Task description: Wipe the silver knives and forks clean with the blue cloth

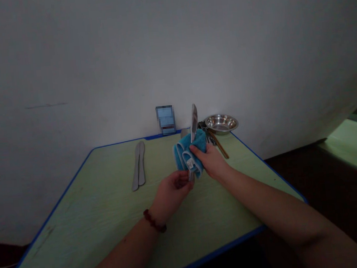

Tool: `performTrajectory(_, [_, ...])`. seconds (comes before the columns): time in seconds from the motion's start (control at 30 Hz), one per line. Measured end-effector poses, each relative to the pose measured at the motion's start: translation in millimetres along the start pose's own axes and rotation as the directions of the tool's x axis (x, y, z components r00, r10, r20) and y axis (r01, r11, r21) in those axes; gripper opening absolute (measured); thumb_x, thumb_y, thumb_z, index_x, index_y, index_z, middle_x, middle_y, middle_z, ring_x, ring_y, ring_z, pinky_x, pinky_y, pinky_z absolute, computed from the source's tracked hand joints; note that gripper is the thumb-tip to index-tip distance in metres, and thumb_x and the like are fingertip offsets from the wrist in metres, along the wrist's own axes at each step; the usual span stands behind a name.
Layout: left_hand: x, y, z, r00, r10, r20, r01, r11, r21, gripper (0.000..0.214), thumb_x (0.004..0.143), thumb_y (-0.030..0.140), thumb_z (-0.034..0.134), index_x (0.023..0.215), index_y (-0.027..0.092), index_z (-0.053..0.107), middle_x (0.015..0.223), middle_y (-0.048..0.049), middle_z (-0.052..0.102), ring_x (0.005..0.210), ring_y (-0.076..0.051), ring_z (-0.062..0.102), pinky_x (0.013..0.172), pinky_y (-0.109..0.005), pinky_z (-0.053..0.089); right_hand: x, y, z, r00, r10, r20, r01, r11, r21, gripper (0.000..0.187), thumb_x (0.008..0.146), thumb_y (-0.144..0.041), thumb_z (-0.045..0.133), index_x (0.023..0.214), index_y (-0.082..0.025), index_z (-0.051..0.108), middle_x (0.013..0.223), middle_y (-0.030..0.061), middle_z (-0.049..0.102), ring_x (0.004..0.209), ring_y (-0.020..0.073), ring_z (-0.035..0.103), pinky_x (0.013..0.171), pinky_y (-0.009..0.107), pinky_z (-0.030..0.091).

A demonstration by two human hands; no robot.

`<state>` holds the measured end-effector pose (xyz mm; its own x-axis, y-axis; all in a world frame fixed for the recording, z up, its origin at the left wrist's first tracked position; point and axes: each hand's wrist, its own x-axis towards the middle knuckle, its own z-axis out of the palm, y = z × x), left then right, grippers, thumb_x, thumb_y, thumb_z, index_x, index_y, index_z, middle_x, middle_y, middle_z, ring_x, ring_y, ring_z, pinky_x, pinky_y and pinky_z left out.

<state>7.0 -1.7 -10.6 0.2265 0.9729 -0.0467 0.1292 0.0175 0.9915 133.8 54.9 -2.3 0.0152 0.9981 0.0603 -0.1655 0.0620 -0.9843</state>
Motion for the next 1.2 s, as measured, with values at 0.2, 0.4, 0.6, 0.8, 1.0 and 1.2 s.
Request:
performTrajectory(0.2, [-2.7, 1.5, 0.1, 0.991, 0.117, -0.062, -0.103, 0.974, 0.201, 0.015, 0.067, 0.024, 0.054, 0.08, 0.018, 0.058, 0.082, -0.0038, 0.065, 0.077, -0.018, 0.06, 0.074, -0.031, 0.044, -3.8, 5.6, 0.4, 0.998, -0.064, 0.012, 0.065, 0.984, -0.168, 0.032, 0.06, -0.045, 0.058, 0.078, -0.019, 0.059, 0.074, 0.0032, 0.064, 0.066, 0.0156, 0.059, 0.061, 0.029, 0.047])
performTrajectory(0.4, [-4.2, -3.5, -2.6, 0.979, 0.191, -0.076, -0.144, 0.9, 0.411, 0.015, 0.07, 0.028, 0.049, 0.081, 0.02, 0.057, 0.079, -0.0035, 0.064, 0.072, -0.018, 0.06, 0.069, -0.031, 0.045, -4.1, 7.7, 1.1, 0.998, -0.068, -0.017, 0.065, 0.985, -0.158, 0.034, 0.06, -0.047, 0.058, 0.079, -0.019, 0.059, 0.074, 0.0026, 0.064, 0.068, 0.0154, 0.059, 0.063, 0.029, 0.047])
performTrajectory(0.6, [-6.0, 1.8, -0.5, 0.989, 0.142, -0.034, -0.122, 0.93, 0.347, 0.014, 0.069, 0.025, 0.051, 0.079, 0.019, 0.058, 0.078, -0.0031, 0.065, 0.073, -0.018, 0.06, 0.07, -0.03, 0.045, -2.1, 1.8, 3.2, 0.999, 0.048, -0.021, -0.044, 0.988, 0.148, 0.028, 0.057, -0.04, 0.062, 0.074, -0.018, 0.058, 0.07, 0.0004, 0.063, 0.06, 0.0113, 0.058, 0.061, 0.026, 0.048])
performTrajectory(0.8, [-5.7, 2.2, 1.6, 0.997, 0.057, 0.049, -0.059, 0.997, 0.044, 0.022, 0.065, 0.021, 0.056, 0.086, 0.016, 0.058, 0.086, -0.0041, 0.065, 0.079, -0.016, 0.059, 0.077, -0.031, 0.044, 1.7, -2.4, 0.2, 0.998, 0.069, 0.001, -0.067, 0.953, 0.297, 0.024, 0.059, -0.037, 0.062, 0.073, -0.018, 0.056, 0.064, -0.0012, 0.062, 0.06, 0.0123, 0.058, 0.061, 0.027, 0.047])
performTrajectory(1.0, [-5.1, 5.0, 1.8, 0.999, -0.013, 0.042, 0.017, 0.996, -0.088, 0.023, 0.061, 0.017, 0.061, 0.084, 0.015, 0.058, 0.083, -0.0028, 0.064, 0.078, -0.014, 0.058, 0.077, -0.032, 0.043, 1.2, -1.1, 0.2, 0.997, 0.067, 0.046, -0.078, 0.948, 0.308, 0.026, 0.057, -0.035, 0.064, 0.075, -0.018, 0.058, 0.064, -0.0019, 0.062, 0.055, 0.0102, 0.056, 0.059, 0.026, 0.047])
performTrajectory(1.2, [-2.6, 3.6, -1.0, 0.999, -0.002, 0.047, 0.01, 0.984, -0.177, 0.022, 0.061, 0.017, 0.062, 0.082, 0.016, 0.059, 0.084, -0.0026, 0.065, 0.078, -0.014, 0.058, 0.078, -0.032, 0.042, -4.0, 0.2, 3.7, 0.994, 0.089, 0.071, -0.103, 0.969, 0.227, 0.026, 0.056, -0.037, 0.064, 0.071, -0.017, 0.059, 0.066, -0.0016, 0.063, 0.056, 0.0087, 0.056, 0.059, 0.024, 0.046])
